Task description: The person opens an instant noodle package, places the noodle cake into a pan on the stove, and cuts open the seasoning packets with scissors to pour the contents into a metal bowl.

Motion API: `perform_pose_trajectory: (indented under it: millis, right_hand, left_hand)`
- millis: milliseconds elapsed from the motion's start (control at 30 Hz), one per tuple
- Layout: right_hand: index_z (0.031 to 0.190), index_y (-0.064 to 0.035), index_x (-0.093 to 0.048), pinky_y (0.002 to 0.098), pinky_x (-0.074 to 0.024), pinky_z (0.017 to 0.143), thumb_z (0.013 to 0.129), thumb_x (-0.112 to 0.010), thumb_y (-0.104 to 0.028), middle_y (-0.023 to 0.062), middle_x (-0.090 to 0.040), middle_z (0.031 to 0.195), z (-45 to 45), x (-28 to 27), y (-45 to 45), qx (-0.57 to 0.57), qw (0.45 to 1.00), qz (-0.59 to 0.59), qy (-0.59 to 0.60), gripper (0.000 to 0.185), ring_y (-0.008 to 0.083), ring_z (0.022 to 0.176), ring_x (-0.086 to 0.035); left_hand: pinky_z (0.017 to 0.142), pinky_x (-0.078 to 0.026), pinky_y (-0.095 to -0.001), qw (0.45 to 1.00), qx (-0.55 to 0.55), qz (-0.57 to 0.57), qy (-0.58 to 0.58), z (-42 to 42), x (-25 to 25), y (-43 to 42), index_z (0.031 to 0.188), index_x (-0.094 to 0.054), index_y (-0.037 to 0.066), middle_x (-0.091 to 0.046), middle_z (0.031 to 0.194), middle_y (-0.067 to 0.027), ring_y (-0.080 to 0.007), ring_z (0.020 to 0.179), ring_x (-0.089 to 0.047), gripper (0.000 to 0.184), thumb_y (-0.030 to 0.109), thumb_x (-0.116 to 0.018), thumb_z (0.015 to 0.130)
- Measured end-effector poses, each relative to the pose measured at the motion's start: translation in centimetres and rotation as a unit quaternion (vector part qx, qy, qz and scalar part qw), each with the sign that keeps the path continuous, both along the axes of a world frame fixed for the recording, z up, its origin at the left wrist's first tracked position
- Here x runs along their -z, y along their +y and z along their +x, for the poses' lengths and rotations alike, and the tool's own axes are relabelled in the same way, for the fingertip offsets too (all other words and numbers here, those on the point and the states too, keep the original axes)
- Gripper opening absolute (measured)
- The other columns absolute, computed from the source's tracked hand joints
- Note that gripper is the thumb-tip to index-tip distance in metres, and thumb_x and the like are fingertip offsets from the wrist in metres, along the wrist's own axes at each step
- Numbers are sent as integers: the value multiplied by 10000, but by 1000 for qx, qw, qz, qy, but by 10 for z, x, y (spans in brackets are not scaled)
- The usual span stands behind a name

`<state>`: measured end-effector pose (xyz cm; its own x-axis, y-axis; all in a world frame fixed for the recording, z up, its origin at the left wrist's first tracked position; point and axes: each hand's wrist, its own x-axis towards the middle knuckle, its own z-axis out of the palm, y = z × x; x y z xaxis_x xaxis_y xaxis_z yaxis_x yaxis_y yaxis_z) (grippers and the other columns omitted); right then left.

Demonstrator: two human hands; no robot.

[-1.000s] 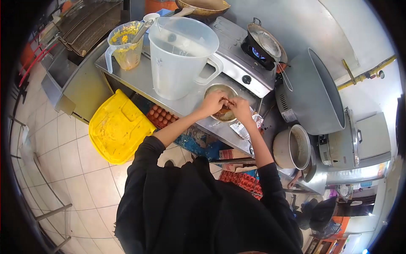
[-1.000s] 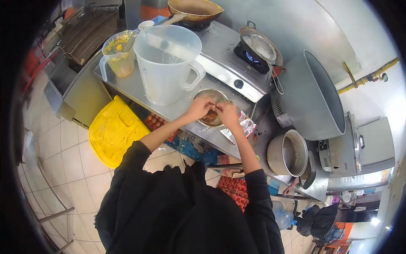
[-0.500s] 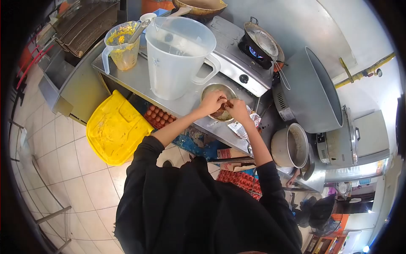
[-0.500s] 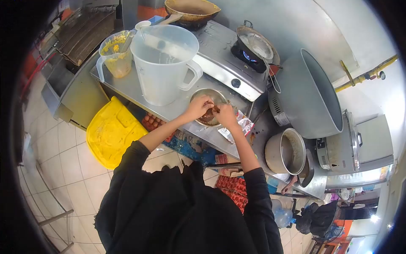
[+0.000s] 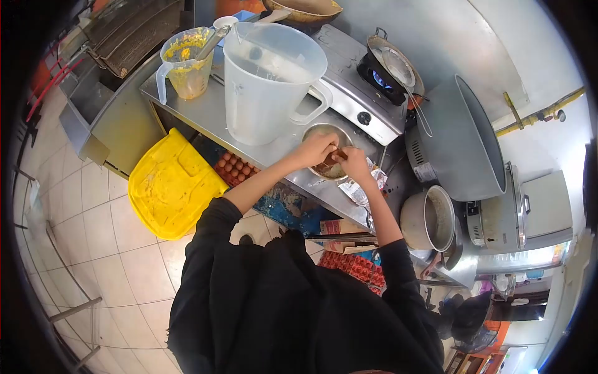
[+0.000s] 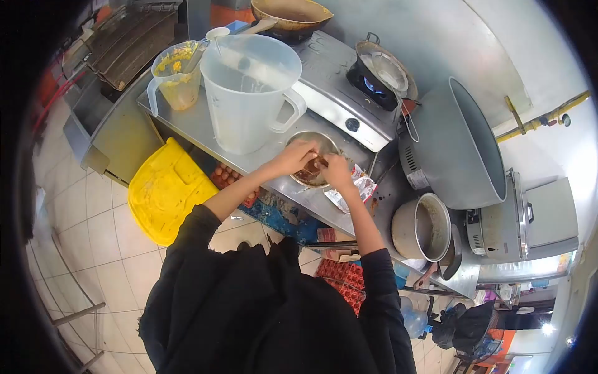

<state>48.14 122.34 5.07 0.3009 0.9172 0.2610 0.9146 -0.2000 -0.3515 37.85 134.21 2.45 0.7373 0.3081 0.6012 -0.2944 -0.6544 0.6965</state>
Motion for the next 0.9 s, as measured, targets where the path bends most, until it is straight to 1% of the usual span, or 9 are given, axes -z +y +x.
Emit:
perform_pose_trajectory:
  millis: [67,133,233,367,467,533,633,733,900]
  right_hand:
    - [663,19,-542,367,-386,533,649,-604,-150,184,-514,630,1,-7,-1,1,1000,-21,-2,181,339,586,-504]
    - [656,18,-542,374,-384,537,649,-605,-154,185,-516,636,-1,-13,-1,3,999,-42,-6,183,344,590,-499]
    - [663,20,-539,383,-380,541,652,-604,-155,188,-516,639,-3,-13,2,-3,999,-30,-13,187,351,600,-492]
    - [696,14,-548,369,-390,553,650,-605,-148,191,-515,640,-3,-8,2,12,999,-34,-4,177,345,613,-503]
    - [714,6,-559,352,-402,565,645,-609,-134,186,-527,662,-7,-12,2,21,999,-34,15,164,329,622,-519]
    - [718,3,-565,339,-411,571,641,-612,-122,180,-537,678,-7,-11,3,27,999,-34,24,155,316,627,-532]
    - [735,5,-565,309,-428,582,628,-619,-83,163,-560,707,-3,-3,6,41,995,23,83,149,283,645,-557]
    - [753,3,-566,289,-440,590,619,-622,-52,152,-573,717,-5,-1,7,57,990,31,125,156,258,658,-573]
    - [762,-12,-574,303,-443,581,617,-635,-79,145,-572,668,-5,8,9,60,995,34,69,171,256,624,-573]
  left_hand:
    - [584,-392,-357,999,9,42,-34,-4,-3,1,838,-469,40,-534,682,-118,-296,649,-510,149,87,-514,704]
    - [640,-409,-378,995,67,-47,49,-11,-13,1,858,-463,46,-557,732,-142,-317,731,-529,204,58,-540,670]
    - [623,-416,-351,998,36,-15,58,1,4,5,874,-473,64,-559,759,-134,-293,725,-540,222,68,-554,667]
    - [638,-425,-341,995,56,-31,75,1,6,5,881,-477,66,-567,786,-138,-288,751,-549,246,58,-563,651]
    - [606,-428,-323,998,36,-22,48,2,9,5,870,-487,64,-570,733,-123,-258,693,-562,266,42,-581,622]
    - [582,-427,-300,990,61,-109,69,2,5,7,854,-504,60,-565,687,-106,-218,642,-560,269,25,-592,602]
    - [564,-423,-282,987,50,-115,105,5,5,9,842,-520,58,-552,639,-92,-187,600,-548,266,12,-598,592]
    - [573,-426,-296,990,61,-103,70,3,5,10,852,-521,54,-567,661,-103,-211,615,-558,271,24,-604,596]
    - [592,-426,-317,994,25,-90,60,4,12,7,841,-553,55,-576,698,-129,-254,649,-560,237,67,-607,610]
